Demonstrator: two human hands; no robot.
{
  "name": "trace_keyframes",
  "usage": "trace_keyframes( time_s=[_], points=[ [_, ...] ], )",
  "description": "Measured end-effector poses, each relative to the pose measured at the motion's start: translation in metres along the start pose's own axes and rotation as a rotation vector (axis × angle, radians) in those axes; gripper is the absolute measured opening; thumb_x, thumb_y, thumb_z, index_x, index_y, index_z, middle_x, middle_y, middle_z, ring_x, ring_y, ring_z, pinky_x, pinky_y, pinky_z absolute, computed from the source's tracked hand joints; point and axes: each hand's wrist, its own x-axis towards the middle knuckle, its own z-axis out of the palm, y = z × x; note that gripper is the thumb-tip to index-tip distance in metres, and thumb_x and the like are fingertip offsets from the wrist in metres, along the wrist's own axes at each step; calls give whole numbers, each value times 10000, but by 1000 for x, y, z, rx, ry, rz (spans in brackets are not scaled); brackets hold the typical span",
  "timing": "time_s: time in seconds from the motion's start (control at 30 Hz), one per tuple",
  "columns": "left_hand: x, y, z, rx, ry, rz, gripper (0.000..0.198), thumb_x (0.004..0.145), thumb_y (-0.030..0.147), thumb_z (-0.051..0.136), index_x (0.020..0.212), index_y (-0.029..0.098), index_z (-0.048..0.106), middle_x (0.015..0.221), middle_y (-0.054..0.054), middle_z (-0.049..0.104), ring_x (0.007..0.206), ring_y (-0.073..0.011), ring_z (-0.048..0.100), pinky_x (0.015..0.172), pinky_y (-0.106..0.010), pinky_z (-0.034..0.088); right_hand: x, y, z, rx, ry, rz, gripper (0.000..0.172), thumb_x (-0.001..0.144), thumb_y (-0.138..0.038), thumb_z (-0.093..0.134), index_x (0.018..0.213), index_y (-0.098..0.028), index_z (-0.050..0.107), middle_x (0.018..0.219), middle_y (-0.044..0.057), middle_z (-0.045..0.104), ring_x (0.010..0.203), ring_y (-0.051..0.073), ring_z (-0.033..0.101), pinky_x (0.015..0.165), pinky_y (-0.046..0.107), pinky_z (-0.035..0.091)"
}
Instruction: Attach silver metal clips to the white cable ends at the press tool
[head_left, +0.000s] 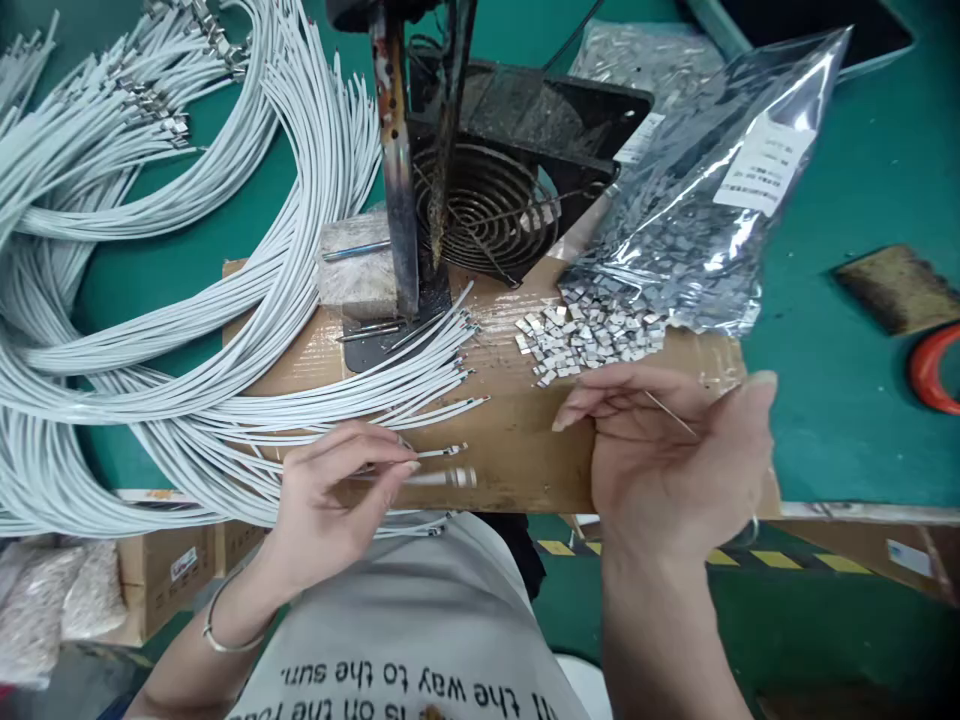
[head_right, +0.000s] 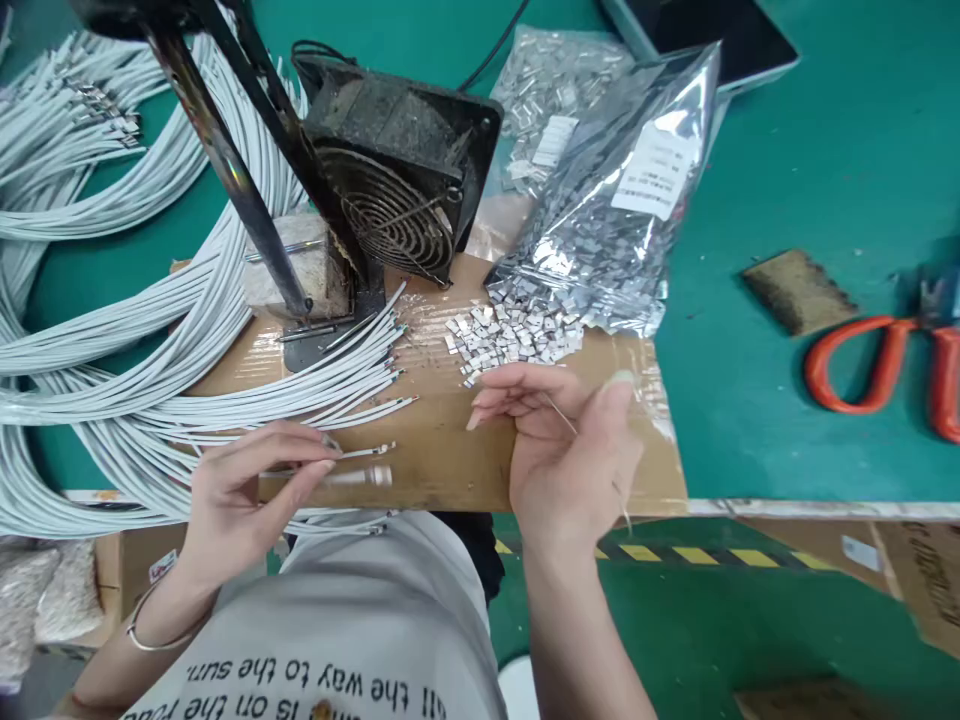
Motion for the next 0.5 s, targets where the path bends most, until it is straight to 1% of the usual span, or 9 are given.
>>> trace_keyframes(
  time_s=[0.07, 0.1, 0.17, 0.2, 0.23, 0.27, 0.33, 0.4, 0.5],
  points=[
    [-8, -9, 1, 49, -1, -13, 147, 920, 73, 732, 987, 195, 781, 874, -39, 769, 611, -112, 654, 533, -230, 524, -2, 3, 3, 7, 37, -6, 639, 966, -710, 534, 672, -211, 805, 612, 70, 718, 505, 190, 654, 441, 330, 522],
    [-12, -13, 2, 108, 51, -6, 159, 922, 77, 736, 1028, 192, 762, 844, -19, 727, 565, -91, 602, 489, -214, 486, -3, 4, 5, 14, 42, -7, 643, 956, -722, 546, 668, -208, 804, 612, 68, 723, 503, 188, 654, 437, 328, 527],
    [-18, -21, 2, 334, 232, 38, 186, 901, 82, 768, 1045, 196, 739, 843, 8, 638, 557, -76, 516, 517, -219, 472, -2, 5, 7, 32, 33, -10, 634, 938, -732, 580, 676, -201, 809, 613, 66, 728, 508, 185, 659, 438, 321, 537],
    [-21, -24, 1, 453, 302, 67, 206, 893, 87, 780, 1060, 199, 739, 828, 21, 587, 558, -78, 475, 545, -231, 473, -2, 6, 7, 38, 24, -12, 635, 936, -736, 587, 683, -199, 812, 616, 67, 731, 513, 184, 662, 440, 319, 540],
    [-22, -27, 0, 538, 328, 84, 209, 894, 97, 784, 1068, 204, 741, 828, 23, 559, 572, -86, 462, 565, -241, 471, -2, 6, 7, 43, 16, -14, 633, 937, -735, 592, 689, -196, 813, 620, 68, 734, 516, 182, 664, 443, 316, 543],
    [-23, -29, -2, 604, 330, 97, 200, 900, 108, 783, 1069, 208, 745, 827, 20, 543, 594, -98, 470, 587, -251, 471, -2, 6, 7, 46, 7, -18, 627, 943, -727, 595, 698, -193, 815, 626, 69, 737, 520, 180, 666, 446, 314, 546],
    [-24, -33, -8, 678, 290, 107, 159, 923, 133, 769, 1062, 210, 751, 839, 2, 551, 664, -130, 532, 622, -269, 474, -2, 6, 6, 51, -6, -26, 605, 964, -692, 598, 709, -187, 815, 634, 71, 742, 526, 176, 670, 456, 310, 551],
    [-23, -36, -14, 721, 238, 135, 131, 939, 144, 750, 1057, 202, 746, 891, -32, 593, 774, -173, 602, 688, -298, 499, -2, 7, 5, 56, -15, -36, 580, 986, -649, 594, 717, -183, 812, 644, 72, 746, 531, 170, 673, 464, 305, 553],
    [-19, -38, -21, 736, 161, 215, 135, 948, 119, 717, 1061, 191, 726, 999, -82, 625, 898, -221, 637, 774, -339, 525, -3, 7, 4, 60, -25, -48, 561, 1008, -607, 585, 725, -176, 807, 659, 77, 752, 537, 164, 678, 475, 298, 558]
  ],
)
